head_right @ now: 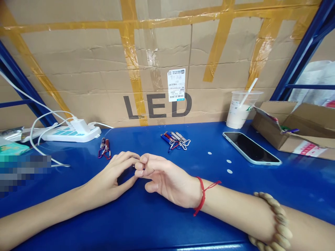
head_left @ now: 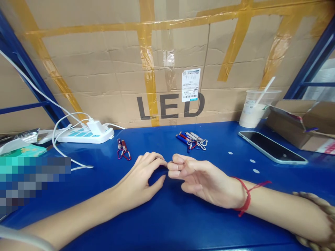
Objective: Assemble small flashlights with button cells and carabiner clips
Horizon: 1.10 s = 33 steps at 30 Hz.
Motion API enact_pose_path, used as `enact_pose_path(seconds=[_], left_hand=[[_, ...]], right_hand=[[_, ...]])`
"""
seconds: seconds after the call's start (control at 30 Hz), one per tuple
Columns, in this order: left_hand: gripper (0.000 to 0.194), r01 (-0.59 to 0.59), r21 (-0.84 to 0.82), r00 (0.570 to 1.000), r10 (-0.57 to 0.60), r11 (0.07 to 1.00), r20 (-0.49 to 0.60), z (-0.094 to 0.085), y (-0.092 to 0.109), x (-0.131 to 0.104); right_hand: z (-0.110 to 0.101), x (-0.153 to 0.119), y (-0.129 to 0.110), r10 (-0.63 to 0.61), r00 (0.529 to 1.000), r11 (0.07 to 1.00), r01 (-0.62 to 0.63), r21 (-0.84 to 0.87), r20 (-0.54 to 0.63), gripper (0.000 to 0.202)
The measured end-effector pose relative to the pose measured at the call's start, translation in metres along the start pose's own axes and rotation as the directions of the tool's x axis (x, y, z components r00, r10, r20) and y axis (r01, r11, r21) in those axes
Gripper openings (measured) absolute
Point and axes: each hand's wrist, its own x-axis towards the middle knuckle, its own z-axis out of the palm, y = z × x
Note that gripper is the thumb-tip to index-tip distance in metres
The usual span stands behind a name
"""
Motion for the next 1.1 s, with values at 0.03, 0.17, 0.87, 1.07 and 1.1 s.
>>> enact_pose_path(seconds=[0.03, 0.17, 0.87, 1.07, 1.1], left_hand=[[0.019, 0.003, -0.005, 1.0, -0.003, 1.0, 0.0, 0.0, 0.0, 0.0], [0.019, 0.01, -0.022, 1.0, -0.01, 1.0, 0.004, 0.0, 0.0, 0.0], [0.022, -0.002, -0.028, 1.0, 0.003, 1.0, 0.009, 0.0, -0.001, -0.001], [0.021, -0.002, -0.028, 1.0, 0.002, 1.0, 0.015, -0.001, 0.0, -0.001], [0.021, -0.001, -0.028, 1.0, 0.001, 1.0, 0.016, -0.001, 0.0, -0.001]], right_hand=[[0.0, 0.0, 0.0, -0.007, 1.0, 0.999, 0.007, -0.036, -0.018, 0.02], [-0.001, 0.002, 0.002, -0.062, 0.992, 0.973, 0.035, -0.23, -0.11, 0.013], [-0.009, 0.006, 0.007, -0.118, 0.982, 0.936, 0.06, -0.346, -0.15, 0.018], [-0.01, 0.005, 0.007, -0.119, 0.988, 0.926, 0.076, -0.369, -0.096, 0.019], [-0.01, 0.005, 0.007, -0.118, 0.989, 0.925, 0.076, -0.372, -0.09, 0.019]])
